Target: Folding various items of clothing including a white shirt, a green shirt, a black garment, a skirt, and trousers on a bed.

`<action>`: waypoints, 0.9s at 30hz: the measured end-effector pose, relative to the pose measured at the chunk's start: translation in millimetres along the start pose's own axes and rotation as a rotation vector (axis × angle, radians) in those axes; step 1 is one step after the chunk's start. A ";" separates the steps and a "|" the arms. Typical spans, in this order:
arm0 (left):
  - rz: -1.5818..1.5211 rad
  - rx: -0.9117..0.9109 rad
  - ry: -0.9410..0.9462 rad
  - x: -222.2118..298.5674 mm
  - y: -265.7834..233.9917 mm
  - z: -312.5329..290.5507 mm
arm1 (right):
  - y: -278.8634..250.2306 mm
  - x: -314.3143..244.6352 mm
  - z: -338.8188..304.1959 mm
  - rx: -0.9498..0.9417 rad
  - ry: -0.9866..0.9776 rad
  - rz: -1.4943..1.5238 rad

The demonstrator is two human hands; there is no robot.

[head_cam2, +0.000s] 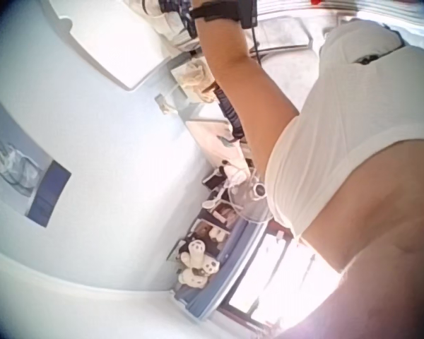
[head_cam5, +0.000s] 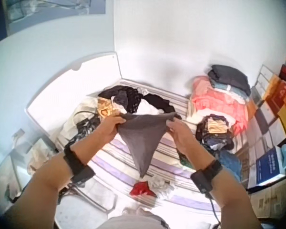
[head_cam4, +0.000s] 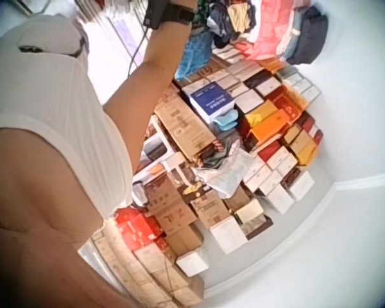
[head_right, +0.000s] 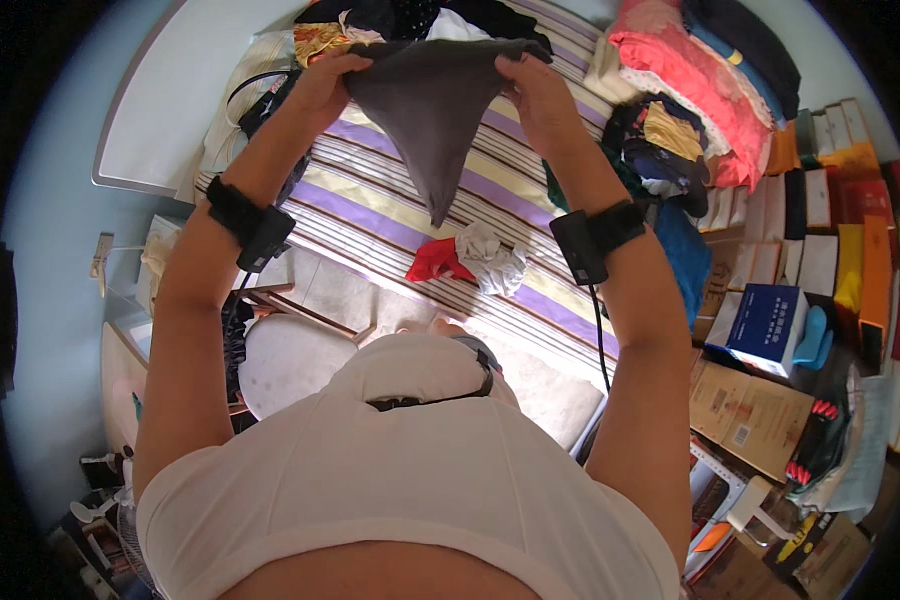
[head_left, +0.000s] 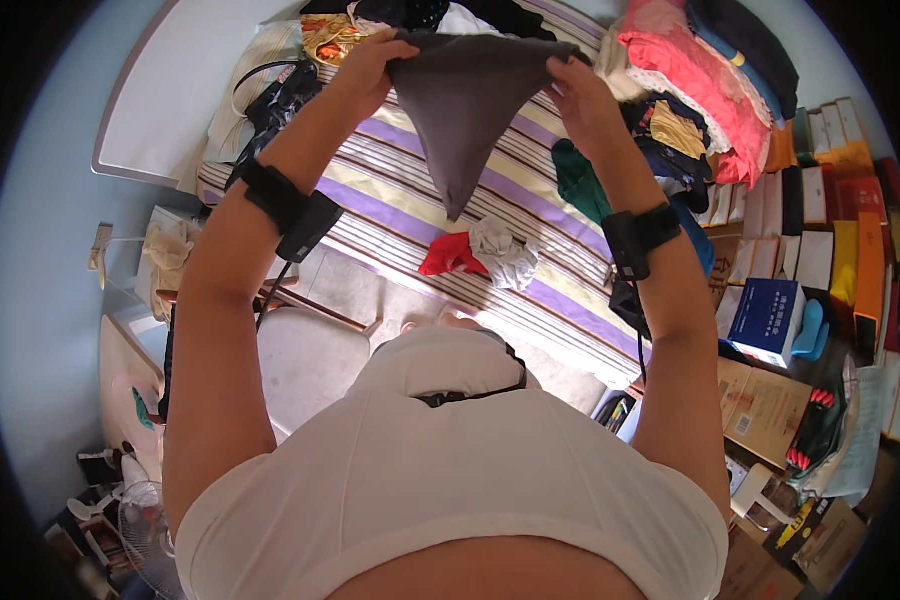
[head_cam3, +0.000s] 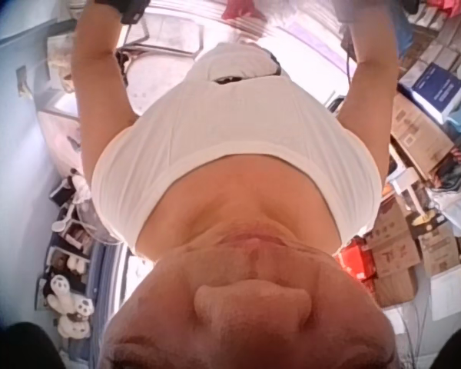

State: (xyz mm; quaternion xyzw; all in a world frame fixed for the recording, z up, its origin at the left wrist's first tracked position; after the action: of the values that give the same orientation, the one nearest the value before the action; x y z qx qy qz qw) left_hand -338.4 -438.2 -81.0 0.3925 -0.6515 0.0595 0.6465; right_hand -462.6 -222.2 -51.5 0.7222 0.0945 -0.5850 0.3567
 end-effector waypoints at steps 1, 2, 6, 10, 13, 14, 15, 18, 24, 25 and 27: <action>0.036 -0.032 0.116 17.9 11.8 -1.7 | 4.2 -11.5 2.4 -0.024 -0.003 0.096; 0.043 -0.039 0.199 29.9 17.3 -3.2 | 8.1 -18.8 1.5 0.008 0.008 0.092; 0.001 0.018 0.201 50.4 38.0 -36.1 | -13.4 -11.7 1.8 0.006 -0.041 0.021; 0.243 0.142 0.169 -13.4 -13.1 -59.2 | -46.6 45.5 -40.1 0.013 -0.160 -0.862; 0.689 0.023 0.191 -90.5 -52.5 -89.9 | -90.5 132.2 -84.5 -0.004 -0.280 -0.901; 0.717 0.030 0.059 -132.7 -89.4 -105.9 | -88.0 158.4 -105.6 0.060 0.012 -0.846; 0.734 0.011 -0.068 -175.2 -109.7 -120.1 | -104.4 190.4 -124.1 0.030 0.059 -0.875; 0.879 -0.050 -0.233 -260.0 -140.0 -175.4 | -139.7 265.2 -183.9 -0.026 0.222 -1.007; 0.873 -0.104 -0.489 -333.7 -165.2 -243.8 | -161.1 339.5 -264.2 -0.193 0.651 -1.070; 0.842 -0.067 -0.506 -335.0 -166.8 -244.5 | -162.5 341.1 -262.7 -0.194 0.657 -1.070; 0.838 -0.010 -0.442 -335.8 -169.4 -230.3 | -165.7 342.6 -253.8 -0.128 0.645 -0.965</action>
State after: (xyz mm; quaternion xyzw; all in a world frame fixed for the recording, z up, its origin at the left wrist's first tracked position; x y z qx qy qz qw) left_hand -103.9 -273.5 -416.2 0.0960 -0.8760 0.2273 0.4145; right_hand -255.1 -39.0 -415.6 0.7161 0.5517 -0.4251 0.0460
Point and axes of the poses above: each hand's wrist, its own z-axis towards the middle knuckle, its own y-axis out of the palm, x = y × z, the point moved 7 cm from there along z, towards the middle knuckle, and after that the axes turned 14 degrees about x, right-handed, at the moved point
